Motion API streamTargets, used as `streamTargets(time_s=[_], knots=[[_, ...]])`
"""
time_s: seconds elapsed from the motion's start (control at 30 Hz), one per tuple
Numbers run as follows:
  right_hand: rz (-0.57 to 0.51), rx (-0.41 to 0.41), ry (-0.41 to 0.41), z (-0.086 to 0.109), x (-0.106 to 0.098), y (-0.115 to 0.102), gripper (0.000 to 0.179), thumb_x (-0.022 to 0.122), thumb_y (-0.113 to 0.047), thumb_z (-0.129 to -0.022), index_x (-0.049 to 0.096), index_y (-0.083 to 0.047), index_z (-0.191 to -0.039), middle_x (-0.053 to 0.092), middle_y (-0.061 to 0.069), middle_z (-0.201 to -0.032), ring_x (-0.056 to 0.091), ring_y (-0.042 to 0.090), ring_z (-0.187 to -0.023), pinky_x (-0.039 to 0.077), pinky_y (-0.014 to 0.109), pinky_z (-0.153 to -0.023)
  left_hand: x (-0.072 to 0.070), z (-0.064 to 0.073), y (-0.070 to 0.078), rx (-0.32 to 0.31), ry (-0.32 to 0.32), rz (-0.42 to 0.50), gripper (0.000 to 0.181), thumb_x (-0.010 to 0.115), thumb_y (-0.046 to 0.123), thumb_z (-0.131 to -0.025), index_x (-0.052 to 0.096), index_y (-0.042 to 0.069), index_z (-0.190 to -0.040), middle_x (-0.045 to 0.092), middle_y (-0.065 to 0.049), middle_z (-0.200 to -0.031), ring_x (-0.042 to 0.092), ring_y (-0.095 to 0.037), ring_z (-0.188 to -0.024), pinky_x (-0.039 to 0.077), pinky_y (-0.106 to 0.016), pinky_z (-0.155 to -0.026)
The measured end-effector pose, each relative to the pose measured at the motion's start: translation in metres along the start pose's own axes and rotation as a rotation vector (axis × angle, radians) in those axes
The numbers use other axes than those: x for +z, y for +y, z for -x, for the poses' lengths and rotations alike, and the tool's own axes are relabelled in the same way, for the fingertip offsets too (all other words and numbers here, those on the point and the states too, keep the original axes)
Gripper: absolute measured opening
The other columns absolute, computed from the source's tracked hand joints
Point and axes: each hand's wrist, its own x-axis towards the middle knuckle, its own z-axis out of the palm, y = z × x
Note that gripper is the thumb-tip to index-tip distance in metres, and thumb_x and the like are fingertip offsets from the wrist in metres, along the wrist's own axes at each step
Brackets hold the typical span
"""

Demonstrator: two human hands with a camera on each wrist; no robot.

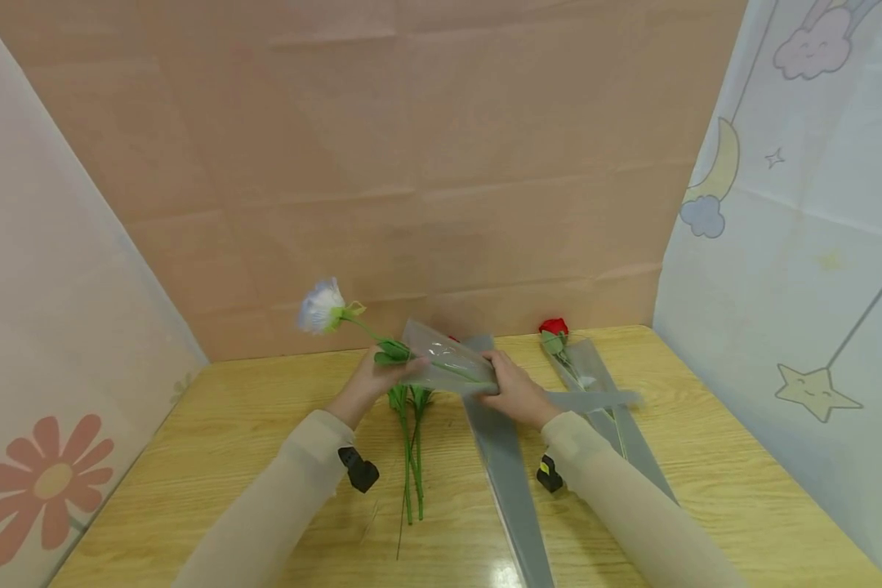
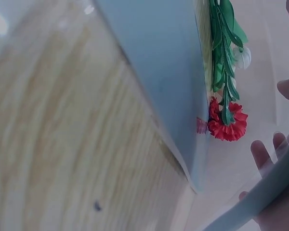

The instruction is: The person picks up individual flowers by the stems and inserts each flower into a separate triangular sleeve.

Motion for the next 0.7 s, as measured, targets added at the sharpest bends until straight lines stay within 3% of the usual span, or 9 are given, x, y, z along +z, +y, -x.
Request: streamTargets(time_s=[0.13, 0.23, 0.33, 0.4, 0.43, 0.5, 0.63, 0.7], knots=[[0.002, -0.010, 0.008, 0.000, 0.002, 0.001, 0.071, 0.076, -0.024, -0.083, 0.039, -0.007, -0.141, 0.049, 0.011, -0.133, 0.053, 0.030, -0.118, 0.044, 0.050, -0.099, 0.000, -0.001, 0.001, 0.001, -0.065, -0.030, 0.034, 0.072, 0.034, -0.088, 0.070, 0.004, -0.104, 0.066, -0.010, -0.120, 0.061, -0.028, -0.111, 0.049, -0.046, -0.095], [0.001, -0.006, 0.018, 0.001, 0.004, 0.002, 0.070, 0.077, -0.023, -0.083, 0.040, -0.009, -0.140, 0.050, 0.010, -0.132, 0.054, 0.029, -0.117, 0.045, 0.049, -0.097, -0.002, -0.002, 0.000, 0.053, -0.132, -0.034, 0.034, 0.070, 0.032, -0.090, 0.067, 0.004, -0.108, 0.064, -0.012, -0.123, 0.060, -0.029, -0.113, 0.050, -0.045, -0.094], [-0.024, 0.006, 0.026, 0.001, 0.003, 0.003, 0.068, 0.077, -0.021, -0.083, 0.041, -0.008, -0.139, 0.050, 0.011, -0.130, 0.054, 0.029, -0.116, 0.045, 0.049, -0.097, -0.006, -0.003, 0.000, 0.131, -0.195, -0.051, 0.026, 0.067, 0.026, -0.093, 0.063, 0.004, -0.106, 0.062, -0.014, -0.113, 0.060, -0.027, -0.100, 0.051, -0.039, -0.083], [-0.040, 0.013, 0.029, 0.001, 0.002, 0.003, 0.066, 0.076, -0.020, -0.084, 0.041, -0.007, -0.138, 0.049, 0.012, -0.130, 0.053, 0.029, -0.115, 0.045, 0.049, -0.097, -0.008, -0.003, 0.001, 0.171, -0.226, -0.071, 0.020, 0.063, 0.023, -0.095, 0.057, 0.004, -0.096, 0.058, -0.014, -0.109, 0.056, -0.023, -0.096, 0.048, -0.036, -0.079], [-0.050, 0.016, 0.029, 0.001, 0.001, 0.003, 0.065, 0.076, -0.019, -0.084, 0.041, -0.006, -0.137, 0.049, 0.013, -0.130, 0.053, 0.030, -0.116, 0.044, 0.050, -0.098, -0.010, -0.003, 0.003, 0.180, -0.239, -0.086, 0.019, 0.059, 0.022, -0.097, 0.054, 0.004, -0.094, 0.056, -0.014, -0.109, 0.054, -0.024, -0.089, 0.048, -0.037, -0.076], [-0.066, 0.023, 0.030, 0.002, -0.001, 0.003, 0.065, 0.074, -0.020, -0.086, 0.039, -0.004, -0.138, 0.047, 0.014, -0.131, 0.052, 0.031, -0.116, 0.044, 0.050, -0.098, -0.013, -0.001, 0.005, 0.189, -0.263, -0.102, 0.017, 0.051, 0.021, -0.101, 0.055, 0.005, -0.102, 0.054, -0.018, -0.119, 0.056, -0.029, -0.096, 0.050, -0.042, -0.080], [-0.090, 0.050, 0.035, 0.002, -0.003, 0.005, 0.067, 0.071, -0.024, -0.089, 0.035, -0.002, -0.141, 0.044, 0.016, -0.135, 0.051, 0.031, -0.118, 0.043, 0.050, -0.099, -0.019, 0.002, 0.010, 0.175, -0.239, -0.145, 0.033, 0.035, 0.020, -0.105, 0.050, 0.002, -0.130, 0.049, -0.024, -0.134, 0.056, -0.040, -0.112, 0.049, -0.051, -0.092], [-0.110, 0.064, 0.042, 0.003, -0.004, 0.006, 0.068, 0.070, -0.025, -0.090, 0.033, -0.002, -0.142, 0.042, 0.016, -0.137, 0.050, 0.032, -0.120, 0.043, 0.050, -0.099, -0.019, 0.002, 0.010, 0.164, -0.199, -0.139, 0.035, 0.030, 0.018, -0.106, 0.047, 0.000, -0.131, 0.051, -0.024, -0.131, 0.056, -0.038, -0.116, 0.048, -0.049, -0.095]])
